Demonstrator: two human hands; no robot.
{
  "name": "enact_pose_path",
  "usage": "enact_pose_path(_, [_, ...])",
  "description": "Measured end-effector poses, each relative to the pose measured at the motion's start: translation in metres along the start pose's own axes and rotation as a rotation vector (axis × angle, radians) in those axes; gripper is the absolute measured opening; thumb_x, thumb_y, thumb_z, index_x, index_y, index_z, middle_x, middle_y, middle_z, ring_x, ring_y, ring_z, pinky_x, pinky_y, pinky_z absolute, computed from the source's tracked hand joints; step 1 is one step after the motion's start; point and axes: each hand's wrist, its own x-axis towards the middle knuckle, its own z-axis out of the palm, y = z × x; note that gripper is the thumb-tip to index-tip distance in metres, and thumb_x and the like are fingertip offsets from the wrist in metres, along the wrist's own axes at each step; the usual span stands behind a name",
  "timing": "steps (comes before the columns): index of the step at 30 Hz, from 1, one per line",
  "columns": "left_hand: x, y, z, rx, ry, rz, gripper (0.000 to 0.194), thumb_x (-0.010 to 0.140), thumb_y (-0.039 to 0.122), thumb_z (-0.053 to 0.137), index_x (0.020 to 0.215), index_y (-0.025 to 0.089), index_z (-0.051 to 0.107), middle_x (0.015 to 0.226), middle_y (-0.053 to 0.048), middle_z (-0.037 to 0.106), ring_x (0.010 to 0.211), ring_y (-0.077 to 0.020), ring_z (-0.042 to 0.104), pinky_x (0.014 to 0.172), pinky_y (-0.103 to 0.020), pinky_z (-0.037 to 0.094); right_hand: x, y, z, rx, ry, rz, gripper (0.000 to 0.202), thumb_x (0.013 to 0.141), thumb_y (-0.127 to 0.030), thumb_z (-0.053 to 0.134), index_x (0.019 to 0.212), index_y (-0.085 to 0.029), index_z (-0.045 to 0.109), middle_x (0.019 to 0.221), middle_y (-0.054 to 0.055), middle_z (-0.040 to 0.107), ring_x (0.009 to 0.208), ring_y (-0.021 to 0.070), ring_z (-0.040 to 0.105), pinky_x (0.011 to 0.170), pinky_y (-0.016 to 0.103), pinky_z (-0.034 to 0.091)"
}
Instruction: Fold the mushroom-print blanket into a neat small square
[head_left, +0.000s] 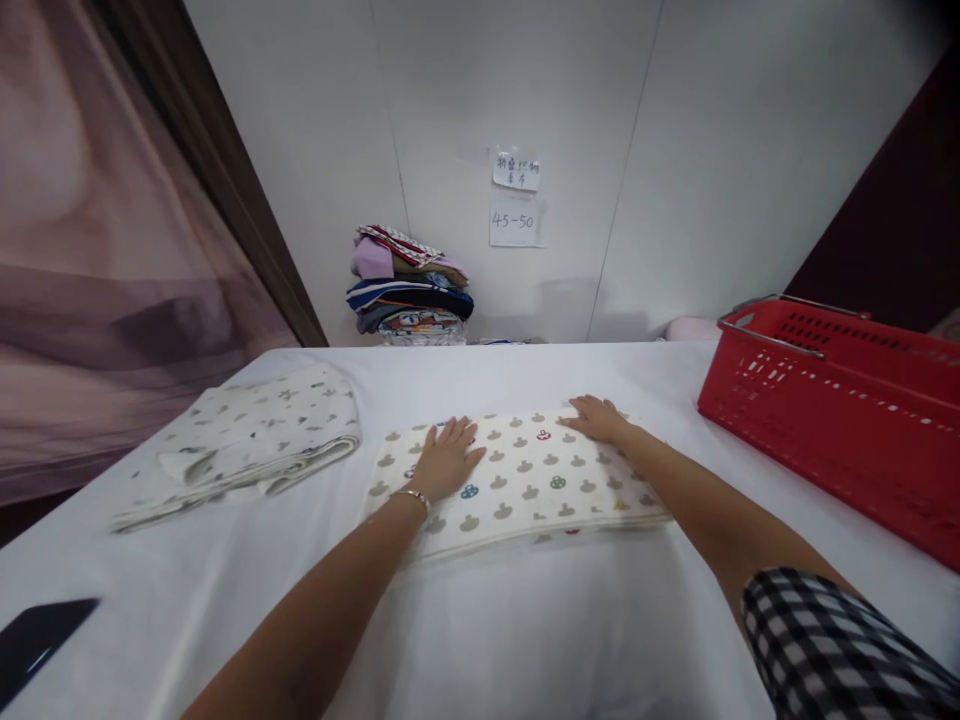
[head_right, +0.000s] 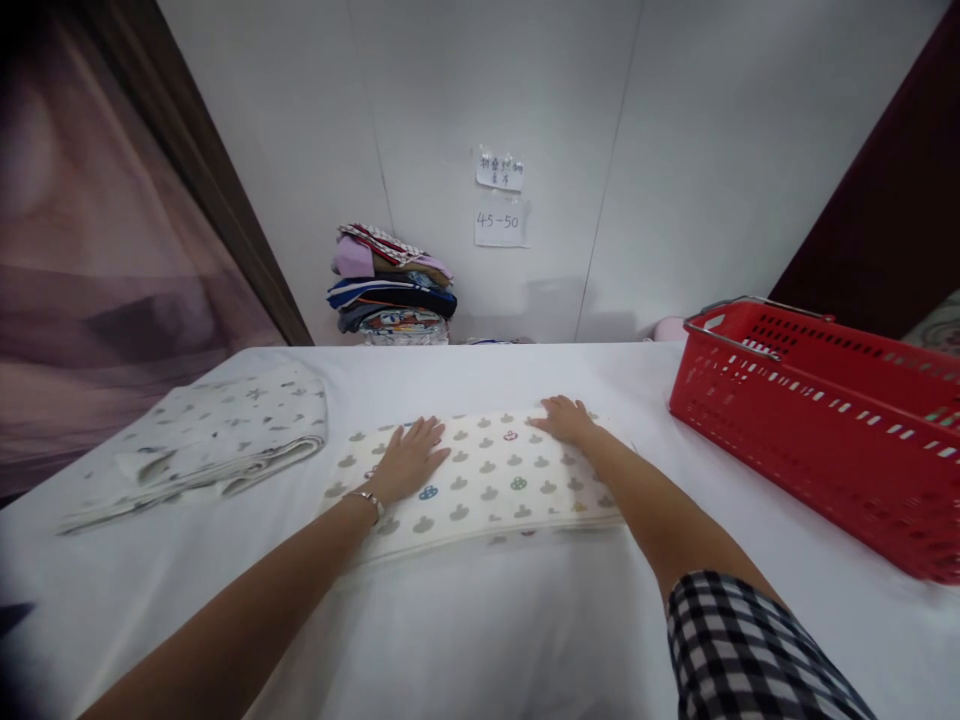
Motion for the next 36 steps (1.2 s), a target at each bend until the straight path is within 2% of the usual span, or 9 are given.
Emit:
enact_pose_path(4, [0.002, 0.0, -0.002, 0.029, -0.019, -0.011, 0.056, 0.093, 0.048, 0.028, 0.142, 0.022, 0.036, 0.152, -0.004, 0.026, 0.142, -0.0255, 0.017, 0.114, -0.052, 0.011, -0.018, -0.024, 0.016, -0.042, 0.122, -0.159, 0.071, 0.09, -0.063, 0.022, 0.147, -0.02, 0.025, 0.155, 0.008, 0.016, 0.143, 0.0273, 0.006, 0.113, 0.05, 0.005])
enact_pose_path(7, [0.003, -0.001, 0.0, 0.058, 0.007, 0.002, 0.056, 0.093, 0.047, 0.028, 0.142, 0.022, 0.036, 0.152, -0.004, 0.028, 0.141, -0.0257, 0.019, 0.113, -0.052, 0.012, -0.024, -0.038, 0.025, -0.008, 0.044, -0.263, 0.072, 0.09, -0.064, 0.017, 0.148, -0.022, 0.022, 0.155, 0.007, 0.015, 0.143, 0.0254, 0.008, 0.113, 0.049, 0.007])
enact_pose_path(13, [0.004, -0.006, 0.006, 0.086, 0.041, 0.022, 0.056, 0.093, 0.048, 0.027, 0.142, 0.022, 0.037, 0.151, -0.006, 0.031, 0.141, -0.0267, 0.02, 0.113, -0.053, 0.014, -0.029, -0.044, 0.017, 0.031, 0.007, -0.256, 0.068, 0.091, -0.061, 0.021, 0.147, -0.022, 0.025, 0.155, 0.008, 0.017, 0.143, 0.0251, 0.011, 0.112, 0.05, 0.008])
enact_pose_path(17, [0.005, -0.005, 0.005, 0.125, 0.072, 0.012, 0.056, 0.093, 0.046, 0.029, 0.142, 0.021, 0.038, 0.152, -0.006, 0.028, 0.141, -0.0265, 0.018, 0.112, -0.052, 0.013, -0.048, -0.024, 0.009, 0.007, 0.069, -0.145, 0.066, 0.092, -0.058, 0.024, 0.146, -0.021, 0.028, 0.155, 0.01, 0.015, 0.143, 0.0268, 0.009, 0.112, 0.052, 0.006])
enact_pose_path(21, [0.005, -0.004, 0.004, 0.12, 0.044, 0.005, 0.055, 0.092, 0.045, 0.031, 0.142, 0.022, 0.037, 0.151, -0.006, 0.029, 0.141, -0.0266, 0.021, 0.112, -0.053, 0.014, -0.075, 0.022, 0.01, -0.025, 0.085, 0.081, 0.061, 0.093, -0.053, 0.03, 0.144, -0.022, 0.031, 0.155, 0.01, 0.018, 0.142, 0.0273, 0.011, 0.111, 0.054, 0.009])
enact_pose_path(24, [0.006, -0.005, 0.003, 0.107, 0.017, 0.001, 0.055, 0.092, 0.045, 0.031, 0.142, 0.023, 0.036, 0.151, -0.006, 0.03, 0.141, -0.0268, 0.021, 0.111, -0.052, 0.015, -0.088, 0.048, 0.013, -0.004, 0.067, 0.17, 0.059, 0.093, -0.053, 0.028, 0.144, -0.024, 0.03, 0.155, 0.007, 0.017, 0.142, 0.0251, 0.011, 0.11, 0.054, 0.013])
enact_pose_path(27, [0.008, -0.005, 0.001, 0.087, 0.001, 0.002, 0.056, 0.092, 0.045, 0.03, 0.143, 0.023, 0.036, 0.151, -0.006, 0.029, 0.141, -0.027, 0.02, 0.111, -0.053, 0.016, -0.09, 0.052, 0.012, 0.005, 0.068, 0.172, 0.059, 0.093, -0.053, 0.028, 0.144, -0.023, 0.029, 0.155, 0.006, 0.016, 0.143, 0.0243, 0.01, 0.111, 0.052, 0.015])
enact_pose_path(32, [0.006, 0.002, -0.012, 0.012, -0.048, -0.033, 0.059, 0.092, 0.049, 0.027, 0.144, 0.021, 0.033, 0.154, -0.008, 0.021, 0.142, -0.0263, 0.015, 0.112, -0.051, 0.015, -0.095, 0.039, 0.004, -0.027, 0.057, 0.17, 0.057, 0.094, -0.05, 0.03, 0.143, -0.023, 0.032, 0.154, 0.009, 0.02, 0.142, 0.0259, 0.014, 0.11, 0.054, 0.016])
enact_pose_path(36, [-0.027, -0.001, -0.026, 0.008, -0.017, -0.027, 0.061, 0.091, 0.054, 0.029, 0.142, 0.021, 0.036, 0.154, -0.009, 0.02, 0.142, -0.0268, 0.014, 0.112, -0.053, 0.011, -0.124, 0.046, 0.025, -0.157, 0.196, 0.083, 0.051, 0.094, -0.042, 0.03, 0.142, -0.025, 0.036, 0.153, 0.009, 0.025, 0.141, 0.0275, 0.016, 0.109, 0.057, 0.016])
